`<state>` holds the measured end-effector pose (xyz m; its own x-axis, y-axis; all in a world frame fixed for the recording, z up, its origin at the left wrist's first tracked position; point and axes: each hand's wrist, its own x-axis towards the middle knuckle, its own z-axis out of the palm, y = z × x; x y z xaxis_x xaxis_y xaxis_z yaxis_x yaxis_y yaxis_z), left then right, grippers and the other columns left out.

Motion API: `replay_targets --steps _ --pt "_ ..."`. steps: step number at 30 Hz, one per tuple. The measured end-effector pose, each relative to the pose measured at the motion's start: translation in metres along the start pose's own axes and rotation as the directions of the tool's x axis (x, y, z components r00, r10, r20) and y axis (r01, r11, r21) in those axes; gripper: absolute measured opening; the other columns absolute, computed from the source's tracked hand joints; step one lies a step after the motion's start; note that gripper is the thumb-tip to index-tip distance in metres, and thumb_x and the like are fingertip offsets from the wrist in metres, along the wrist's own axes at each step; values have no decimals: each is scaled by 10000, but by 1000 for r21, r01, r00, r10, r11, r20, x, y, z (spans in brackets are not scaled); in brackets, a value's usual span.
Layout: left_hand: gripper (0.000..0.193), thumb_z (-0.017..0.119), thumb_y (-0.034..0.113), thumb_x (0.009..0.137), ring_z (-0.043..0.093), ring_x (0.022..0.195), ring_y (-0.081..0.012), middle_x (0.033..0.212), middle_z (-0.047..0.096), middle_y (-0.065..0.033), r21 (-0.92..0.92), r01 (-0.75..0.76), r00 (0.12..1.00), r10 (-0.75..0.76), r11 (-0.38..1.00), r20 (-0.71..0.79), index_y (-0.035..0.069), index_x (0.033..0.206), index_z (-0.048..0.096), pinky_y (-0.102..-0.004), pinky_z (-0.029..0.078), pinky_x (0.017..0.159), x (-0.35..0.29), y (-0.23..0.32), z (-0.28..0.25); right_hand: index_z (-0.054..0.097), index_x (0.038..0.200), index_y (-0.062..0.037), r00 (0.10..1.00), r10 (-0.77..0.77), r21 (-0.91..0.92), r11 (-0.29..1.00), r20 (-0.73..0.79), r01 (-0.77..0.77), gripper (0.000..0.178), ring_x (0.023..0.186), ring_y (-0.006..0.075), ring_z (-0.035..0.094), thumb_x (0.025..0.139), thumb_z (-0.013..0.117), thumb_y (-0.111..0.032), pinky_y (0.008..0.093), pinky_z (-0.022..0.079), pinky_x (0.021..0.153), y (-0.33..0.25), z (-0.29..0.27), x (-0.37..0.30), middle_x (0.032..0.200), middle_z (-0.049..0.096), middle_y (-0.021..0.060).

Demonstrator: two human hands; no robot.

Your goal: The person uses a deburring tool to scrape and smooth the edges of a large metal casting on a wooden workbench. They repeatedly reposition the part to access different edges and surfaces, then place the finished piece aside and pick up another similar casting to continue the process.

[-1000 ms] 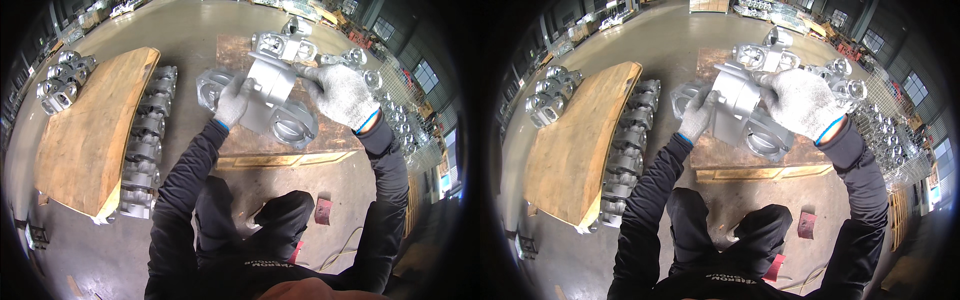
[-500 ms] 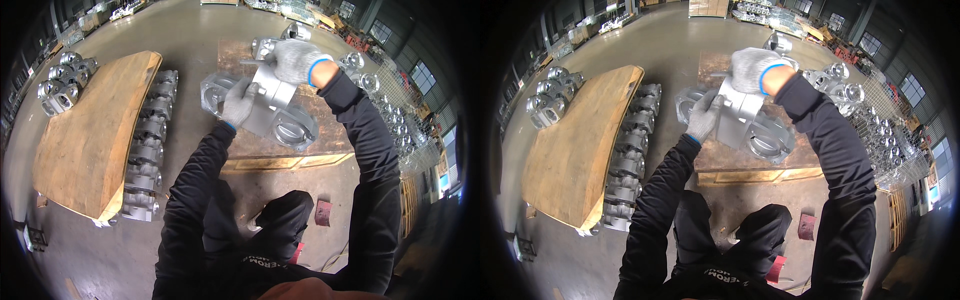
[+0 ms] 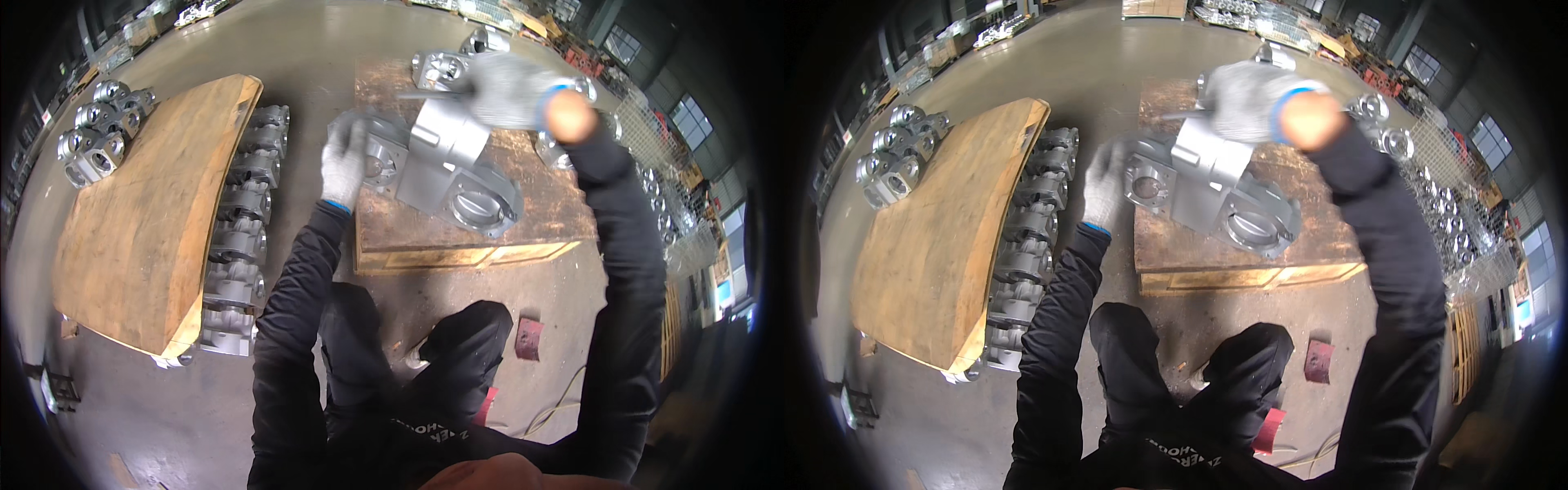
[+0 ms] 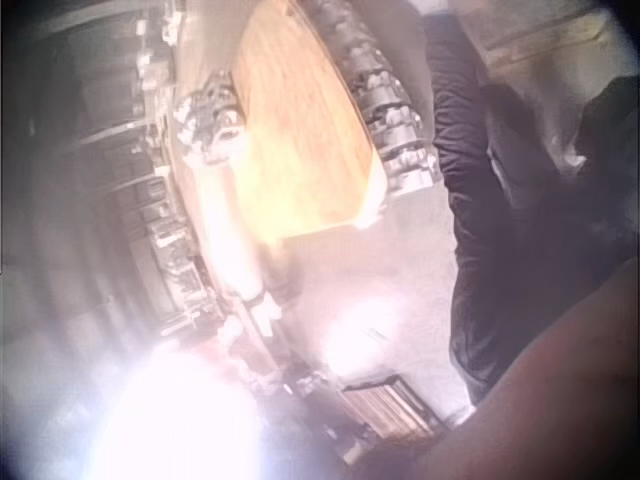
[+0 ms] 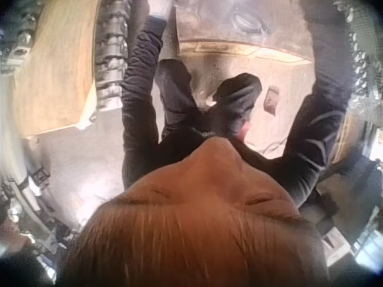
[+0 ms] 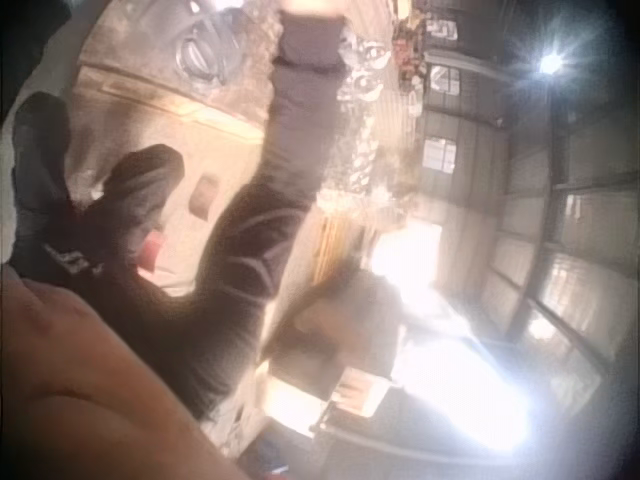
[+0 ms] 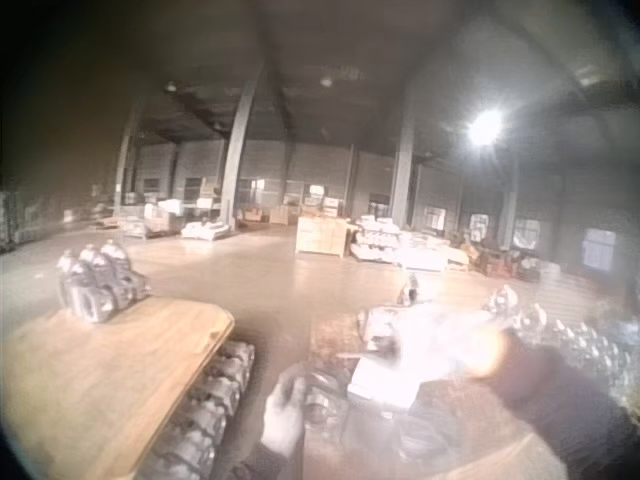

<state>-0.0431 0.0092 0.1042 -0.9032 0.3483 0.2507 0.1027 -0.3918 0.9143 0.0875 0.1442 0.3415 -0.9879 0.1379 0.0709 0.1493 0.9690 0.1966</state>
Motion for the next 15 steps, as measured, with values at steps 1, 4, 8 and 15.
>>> replay_targets --steps 1,4,8,15 --pt "353 616 252 1076 638 1080 -145 1194 718 -104 26 -40 999 40 999 -15 -12 1310 635 -298 516 970 3 -4 -6 811 982 -39 998 -46 -69 997 -47 42 316 882 357 756 856 718 -313 436 585 803 -1 6 1 918 766 210" --pt "319 593 237 1091 641 1013 -131 1153 718 -87 18 -160 983 161 987 -84 -15 1282 637 -287 527 923 12 -19 -26 797 903 -14 969 -189 -154 974 -159 164 290 825 393 743 834 674 -267 461 585 770 6 13 5 858 738 234" --pt "285 570 231 1098 639 994 -145 1105 715 -85 205 -230 945 269 951 -185 -18 1217 641 -297 524 910 17 -45 -55 772 832 8 993 -112 -160 982 -45 104 269 792 416 729 816 666 -238 478 582 745 1 14 6 839 720 258" --pt "266 585 249 1083 642 950 -173 1030 713 -93 266 -260 913 327 928 -246 11 1186 644 -321 520 893 25 -93 -80 772 845 27 984 -39 -213 977 -173 1 215 817 435 737 787 610 -101 496 595 725 -1 49 3 866 726 281"
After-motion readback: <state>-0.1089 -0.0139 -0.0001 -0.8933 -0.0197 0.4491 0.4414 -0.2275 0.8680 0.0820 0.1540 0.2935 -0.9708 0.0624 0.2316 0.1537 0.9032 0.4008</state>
